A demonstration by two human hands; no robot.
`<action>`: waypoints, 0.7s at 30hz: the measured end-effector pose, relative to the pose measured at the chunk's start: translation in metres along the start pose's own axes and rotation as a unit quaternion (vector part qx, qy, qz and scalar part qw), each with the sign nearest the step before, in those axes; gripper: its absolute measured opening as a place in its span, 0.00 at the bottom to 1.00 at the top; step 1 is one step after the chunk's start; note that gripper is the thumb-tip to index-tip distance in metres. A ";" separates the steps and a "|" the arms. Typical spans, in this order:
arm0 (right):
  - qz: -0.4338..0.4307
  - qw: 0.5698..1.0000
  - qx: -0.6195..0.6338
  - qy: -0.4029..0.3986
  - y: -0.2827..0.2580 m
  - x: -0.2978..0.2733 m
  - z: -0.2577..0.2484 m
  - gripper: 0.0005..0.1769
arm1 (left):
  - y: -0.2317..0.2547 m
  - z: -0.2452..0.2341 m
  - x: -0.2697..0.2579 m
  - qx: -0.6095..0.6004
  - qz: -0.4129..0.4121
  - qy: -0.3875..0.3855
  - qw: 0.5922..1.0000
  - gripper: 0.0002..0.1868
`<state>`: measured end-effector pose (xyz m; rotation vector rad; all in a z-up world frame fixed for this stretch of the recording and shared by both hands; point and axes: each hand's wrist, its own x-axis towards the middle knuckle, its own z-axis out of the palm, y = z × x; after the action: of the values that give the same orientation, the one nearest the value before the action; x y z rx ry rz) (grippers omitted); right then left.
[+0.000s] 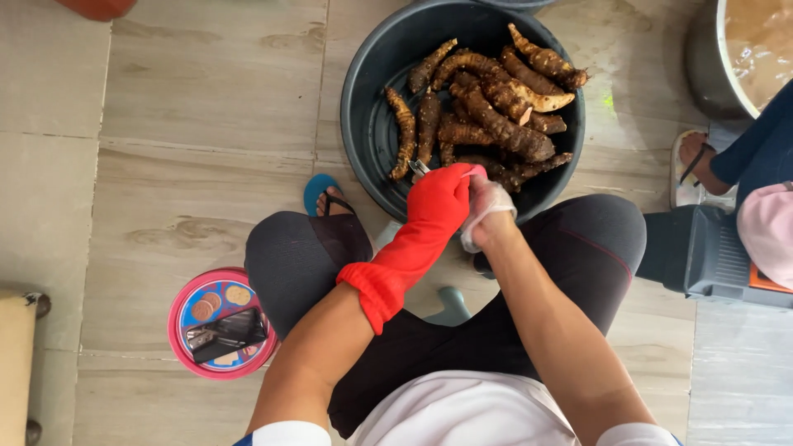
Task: A person puts on protective rubber gloves and uses a hand peeler to remove the skin from a cassava root vegetable.
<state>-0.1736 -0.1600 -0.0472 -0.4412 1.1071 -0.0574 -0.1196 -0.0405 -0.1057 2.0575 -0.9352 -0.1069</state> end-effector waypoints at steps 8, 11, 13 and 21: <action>-0.073 0.994 0.027 -0.082 -0.013 0.017 -0.005 0.08 | -0.030 0.048 -0.011 0.011 0.042 0.107 0.993 0.12; -0.098 0.988 0.040 -0.114 -0.014 0.015 -0.002 0.08 | -0.028 0.042 -0.005 -0.024 0.047 0.112 0.992 0.13; -0.114 0.983 0.044 -0.138 -0.016 0.012 -0.004 0.08 | -0.024 0.035 -0.006 0.002 0.043 0.110 0.993 0.11; -0.164 0.959 0.056 -0.223 -0.011 0.035 -0.008 0.15 | 0.021 -0.002 -0.005 0.023 0.068 0.078 0.994 0.13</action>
<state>-0.1625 -0.1820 -0.0757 -0.5032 0.5759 -0.2970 -0.1345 -0.0435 -0.0908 2.0060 -0.9831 0.1480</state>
